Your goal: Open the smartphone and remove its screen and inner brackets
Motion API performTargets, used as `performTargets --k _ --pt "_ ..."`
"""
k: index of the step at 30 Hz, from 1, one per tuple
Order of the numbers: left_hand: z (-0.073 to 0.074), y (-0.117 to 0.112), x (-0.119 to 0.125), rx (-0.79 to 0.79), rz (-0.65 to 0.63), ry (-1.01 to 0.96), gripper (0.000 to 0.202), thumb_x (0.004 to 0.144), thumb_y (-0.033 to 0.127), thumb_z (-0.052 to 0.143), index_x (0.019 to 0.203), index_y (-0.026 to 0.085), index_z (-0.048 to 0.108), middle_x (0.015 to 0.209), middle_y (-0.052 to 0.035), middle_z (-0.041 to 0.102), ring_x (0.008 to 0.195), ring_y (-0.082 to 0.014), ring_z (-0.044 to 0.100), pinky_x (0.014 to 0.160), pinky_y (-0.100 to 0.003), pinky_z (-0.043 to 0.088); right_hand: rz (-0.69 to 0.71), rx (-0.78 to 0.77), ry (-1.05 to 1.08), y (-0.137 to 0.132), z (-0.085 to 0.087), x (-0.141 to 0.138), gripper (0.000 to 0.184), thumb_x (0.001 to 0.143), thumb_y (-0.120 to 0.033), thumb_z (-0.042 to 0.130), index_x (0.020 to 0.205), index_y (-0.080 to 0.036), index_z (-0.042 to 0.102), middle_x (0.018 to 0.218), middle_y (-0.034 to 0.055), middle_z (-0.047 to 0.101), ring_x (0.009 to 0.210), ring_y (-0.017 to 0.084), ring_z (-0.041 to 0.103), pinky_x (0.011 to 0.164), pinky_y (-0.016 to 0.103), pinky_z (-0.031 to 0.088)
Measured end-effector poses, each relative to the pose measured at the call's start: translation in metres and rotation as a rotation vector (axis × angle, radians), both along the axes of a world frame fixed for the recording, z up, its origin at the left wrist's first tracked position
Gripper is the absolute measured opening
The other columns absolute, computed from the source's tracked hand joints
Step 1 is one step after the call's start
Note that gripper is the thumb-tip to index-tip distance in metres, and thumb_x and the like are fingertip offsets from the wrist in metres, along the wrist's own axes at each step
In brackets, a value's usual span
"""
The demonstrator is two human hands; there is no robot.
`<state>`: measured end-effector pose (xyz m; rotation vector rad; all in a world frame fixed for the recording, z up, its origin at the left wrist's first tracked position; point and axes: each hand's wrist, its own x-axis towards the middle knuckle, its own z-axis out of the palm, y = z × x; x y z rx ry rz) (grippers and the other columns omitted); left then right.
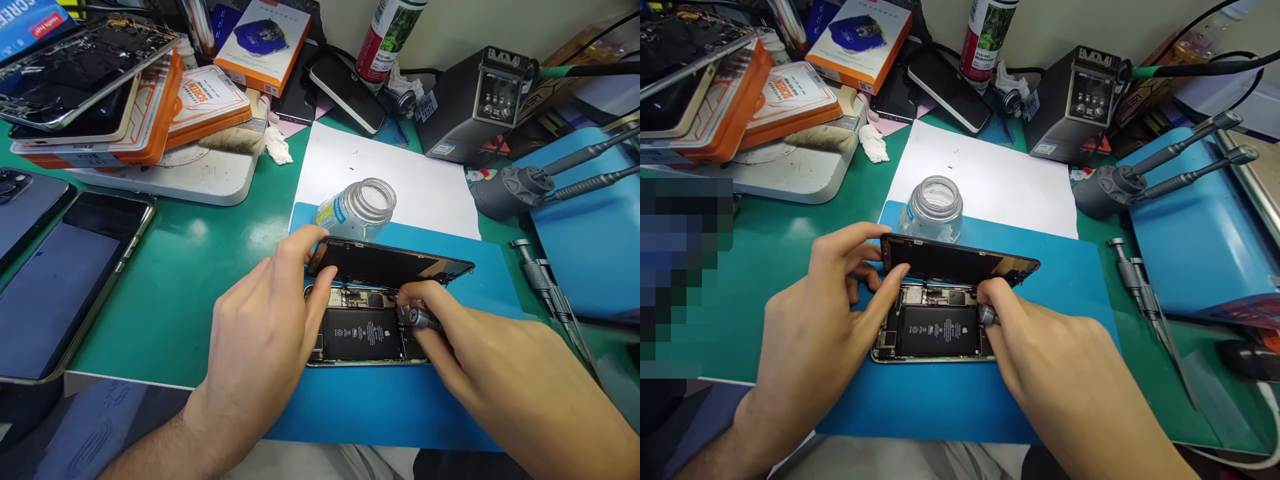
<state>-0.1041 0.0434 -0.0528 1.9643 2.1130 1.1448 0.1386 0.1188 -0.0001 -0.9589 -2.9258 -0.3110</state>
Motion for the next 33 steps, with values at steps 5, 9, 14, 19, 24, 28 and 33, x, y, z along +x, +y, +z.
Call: performTargets --k 5,9,14,19,24,28,33 --pt "-0.001 -0.001 0.001 0.003 -0.006 -0.007 0.039 0.118 0.025 0.072 0.152 0.027 0.051 0.108 0.0027 0.084 0.087 -0.0165 0.082 0.071 -0.029 0.055 -0.016 0.000 -0.015 -0.002 0.000 0.006 0.028 0.121 -0.022 0.037 0.127 -0.021 0.063 0.070 -0.0042 0.076 0.047 0.020 0.072 0.041 0.033 0.046" --pt "0.000 0.001 0.001 0.004 -0.018 -0.022 0.040 0.118 0.022 0.072 0.151 0.025 0.051 0.112 0.0015 0.085 0.091 -0.0166 0.084 0.076 -0.027 0.058 -0.017 -0.032 -0.013 0.003 -0.001 0.009 0.028 0.121 -0.023 0.037 0.127 -0.022 0.064 0.073 -0.0036 0.079 0.048 0.021 0.073 0.040 0.034 0.047" --pt "-0.001 0.001 0.000 -0.017 -0.009 -0.030 0.040 0.119 0.022 0.069 0.153 0.027 0.049 0.115 0.0011 0.086 0.096 -0.0183 0.087 0.080 -0.027 0.063 -0.032 -0.101 0.003 0.007 0.000 0.008 0.025 0.119 -0.024 0.041 0.128 -0.024 0.064 0.077 -0.0047 0.082 0.050 0.021 0.075 0.039 0.033 0.047" --pt "-0.001 0.002 0.000 -0.017 -0.015 -0.026 0.037 0.121 0.022 0.063 0.155 0.026 0.048 0.121 -0.0010 0.086 0.099 -0.0192 0.088 0.084 -0.028 0.067 -0.141 -0.168 0.000 0.006 -0.003 0.007 0.027 0.111 -0.030 0.052 0.130 -0.028 0.071 0.073 -0.0016 0.077 0.051 0.025 0.070 0.046 0.033 0.042" --pt "-0.002 0.002 0.000 -0.013 -0.039 -0.019 0.041 0.119 0.017 0.063 0.157 0.022 0.047 0.132 -0.0051 0.084 0.101 -0.0199 0.087 0.089 -0.030 0.067 -0.243 -0.180 -0.017 0.006 -0.008 0.008 0.037 0.106 -0.049 0.058 0.132 -0.029 0.076 0.078 0.0051 0.076 0.063 0.028 0.070 0.057 0.034 0.043" --pt "-0.002 -0.001 0.000 -0.021 -0.061 0.009 0.048 0.118 0.015 0.064 0.161 0.021 0.044 0.136 -0.0071 0.082 0.099 -0.0212 0.084 0.091 -0.033 0.067 -0.239 -0.187 -0.032 0.009 -0.006 0.007 0.034 0.106 -0.050 0.057 0.127 -0.029 0.075 0.074 0.0040 0.074 0.059 0.028 0.068 0.055 0.034 0.040" --pt "-0.003 -0.002 0.000 -0.038 -0.063 0.023 0.049 0.118 0.014 0.062 0.164 0.021 0.043 0.126 -0.0055 0.082 0.096 -0.0227 0.081 0.088 -0.036 0.065 -0.102 -0.183 -0.053 0.017 0.004 0.003 0.020 0.113 -0.035 0.049 0.115 -0.028 0.067 0.062 -0.0024 0.070 0.044 0.025 0.064 0.046 0.034 0.032"
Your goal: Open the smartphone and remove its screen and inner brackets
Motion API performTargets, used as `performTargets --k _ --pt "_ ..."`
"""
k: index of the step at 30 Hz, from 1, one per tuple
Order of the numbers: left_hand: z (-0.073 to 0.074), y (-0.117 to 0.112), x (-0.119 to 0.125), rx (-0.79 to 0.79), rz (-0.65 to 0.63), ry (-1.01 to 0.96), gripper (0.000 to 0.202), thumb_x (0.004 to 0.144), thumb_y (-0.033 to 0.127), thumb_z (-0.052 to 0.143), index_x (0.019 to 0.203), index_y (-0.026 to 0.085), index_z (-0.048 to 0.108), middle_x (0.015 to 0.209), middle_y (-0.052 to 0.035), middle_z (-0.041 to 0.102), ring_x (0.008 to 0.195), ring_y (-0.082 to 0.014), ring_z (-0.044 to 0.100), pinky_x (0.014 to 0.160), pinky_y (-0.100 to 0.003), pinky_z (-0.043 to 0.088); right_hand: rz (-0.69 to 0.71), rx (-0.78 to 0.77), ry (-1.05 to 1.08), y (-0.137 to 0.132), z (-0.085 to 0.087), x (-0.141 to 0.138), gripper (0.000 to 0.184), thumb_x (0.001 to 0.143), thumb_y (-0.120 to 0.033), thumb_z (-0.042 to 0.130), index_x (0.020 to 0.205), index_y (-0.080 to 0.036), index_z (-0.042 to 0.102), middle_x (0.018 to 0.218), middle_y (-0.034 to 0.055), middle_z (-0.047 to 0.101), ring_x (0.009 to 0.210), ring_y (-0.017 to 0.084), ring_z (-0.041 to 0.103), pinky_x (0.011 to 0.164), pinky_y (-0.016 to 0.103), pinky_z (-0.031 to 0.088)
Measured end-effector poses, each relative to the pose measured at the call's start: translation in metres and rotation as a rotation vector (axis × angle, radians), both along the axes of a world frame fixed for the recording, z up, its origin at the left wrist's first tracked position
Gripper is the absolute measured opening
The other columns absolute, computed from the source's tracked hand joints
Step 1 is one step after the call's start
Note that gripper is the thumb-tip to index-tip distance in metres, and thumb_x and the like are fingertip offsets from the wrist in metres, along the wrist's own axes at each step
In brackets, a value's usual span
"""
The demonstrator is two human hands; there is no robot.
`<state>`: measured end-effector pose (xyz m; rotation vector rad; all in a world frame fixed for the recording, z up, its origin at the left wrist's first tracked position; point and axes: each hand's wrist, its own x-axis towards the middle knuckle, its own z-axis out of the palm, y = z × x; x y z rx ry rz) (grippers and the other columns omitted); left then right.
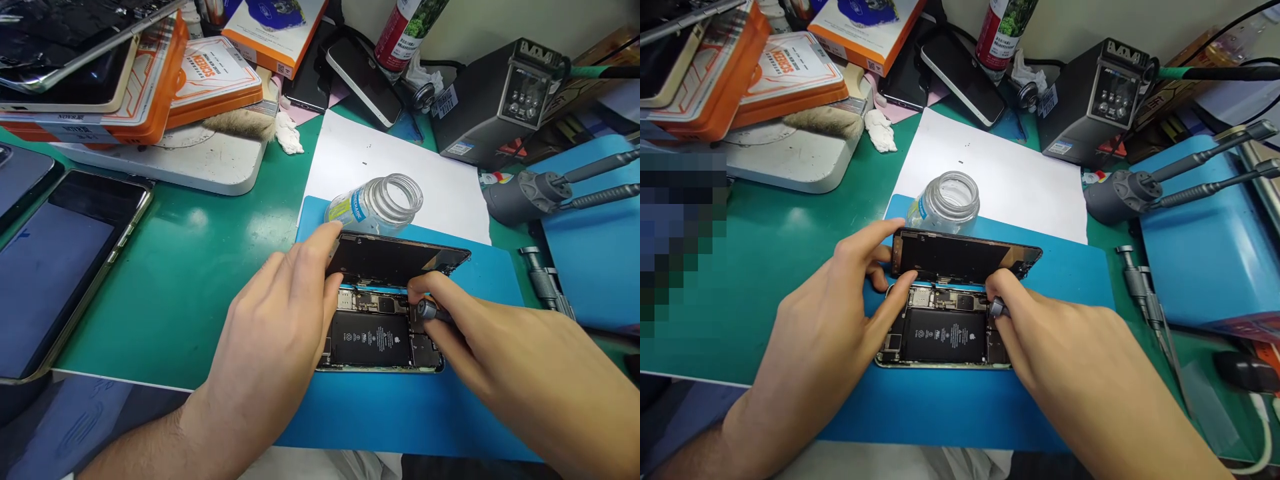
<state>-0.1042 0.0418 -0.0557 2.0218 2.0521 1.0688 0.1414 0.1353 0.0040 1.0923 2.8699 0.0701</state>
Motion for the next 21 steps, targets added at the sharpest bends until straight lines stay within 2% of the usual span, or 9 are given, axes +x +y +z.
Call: performTargets --k 3,6,9,12,15,18,21 --pt "0.000 0.000 0.000 0.000 0.000 -0.013 0.048 0.119 0.014 0.060 0.164 0.020 0.044 0.122 -0.0048 0.081 0.094 -0.0224 0.080 0.086 -0.036 0.064 0.082 0.016 -0.002 0.001 0.006 0.003 0.017 0.116 -0.028 0.043 0.118 -0.027 0.060 0.057 -0.0068 0.065 0.037 0.025 0.062 0.040 0.036 0.031" --pt "-0.001 0.000 0.000 0.004 -0.003 -0.025 0.048 0.119 0.014 0.060 0.164 0.021 0.045 0.119 -0.0037 0.080 0.092 -0.0216 0.078 0.084 -0.037 0.062 0.044 -0.031 0.005 -0.003 0.011 0.013 0.020 0.119 -0.029 0.040 0.124 -0.029 0.059 0.058 -0.0083 0.063 0.035 0.022 0.059 0.040 0.035 0.036" --pt "-0.002 0.000 0.000 0.025 -0.002 -0.017 0.047 0.120 0.014 0.060 0.164 0.020 0.045 0.116 -0.0030 0.079 0.091 -0.0208 0.076 0.082 -0.036 0.062 -0.012 -0.146 -0.005 -0.010 0.015 0.026 0.019 0.120 -0.034 0.045 0.130 -0.031 0.061 0.064 -0.0093 0.069 0.035 0.017 0.058 0.040 0.031 0.039" --pt "-0.003 0.000 0.000 0.044 -0.003 -0.005 0.046 0.120 0.014 0.061 0.163 0.018 0.046 0.114 -0.0025 0.078 0.088 -0.0202 0.074 0.080 -0.036 0.061 -0.015 -0.236 0.018 -0.015 0.014 0.035 0.018 0.121 -0.040 0.049 0.130 -0.033 0.063 0.079 -0.0079 0.079 0.047 0.016 0.070 0.043 0.029 0.046" --pt "-0.003 0.001 0.000 0.052 -0.003 -0.003 0.046 0.119 0.014 0.062 0.163 0.017 0.047 0.114 -0.0029 0.078 0.088 -0.0207 0.075 0.080 -0.036 0.061 0.021 -0.263 0.082 -0.017 0.013 0.039 0.017 0.122 -0.039 0.048 0.125 -0.035 0.064 0.092 -0.0081 0.085 0.063 0.016 0.081 0.052 0.027 0.055" --pt "-0.004 0.001 0.000 0.054 -0.002 0.005 0.047 0.119 0.014 0.062 0.163 0.017 0.048 0.117 -0.0042 0.079 0.091 -0.0213 0.077 0.082 -0.035 0.062 -0.032 -0.224 0.170 -0.018 0.013 0.041 0.015 0.122 -0.042 0.053 0.130 -0.036 0.065 0.095 -0.0079 0.085 0.066 0.014 0.080 0.056 0.024 0.057" --pt "-0.004 0.000 0.000 0.060 -0.005 0.017 0.046 0.120 0.015 0.062 0.163 0.017 0.048 0.125 -0.0071 0.081 0.096 -0.0221 0.081 0.088 -0.036 0.064 -0.098 -0.132 0.241 -0.018 0.015 0.040 0.022 0.123 -0.046 0.058 0.140 -0.037 0.068 0.093 -0.0064 0.084 0.058 0.013 0.073 0.050 0.025 0.052"
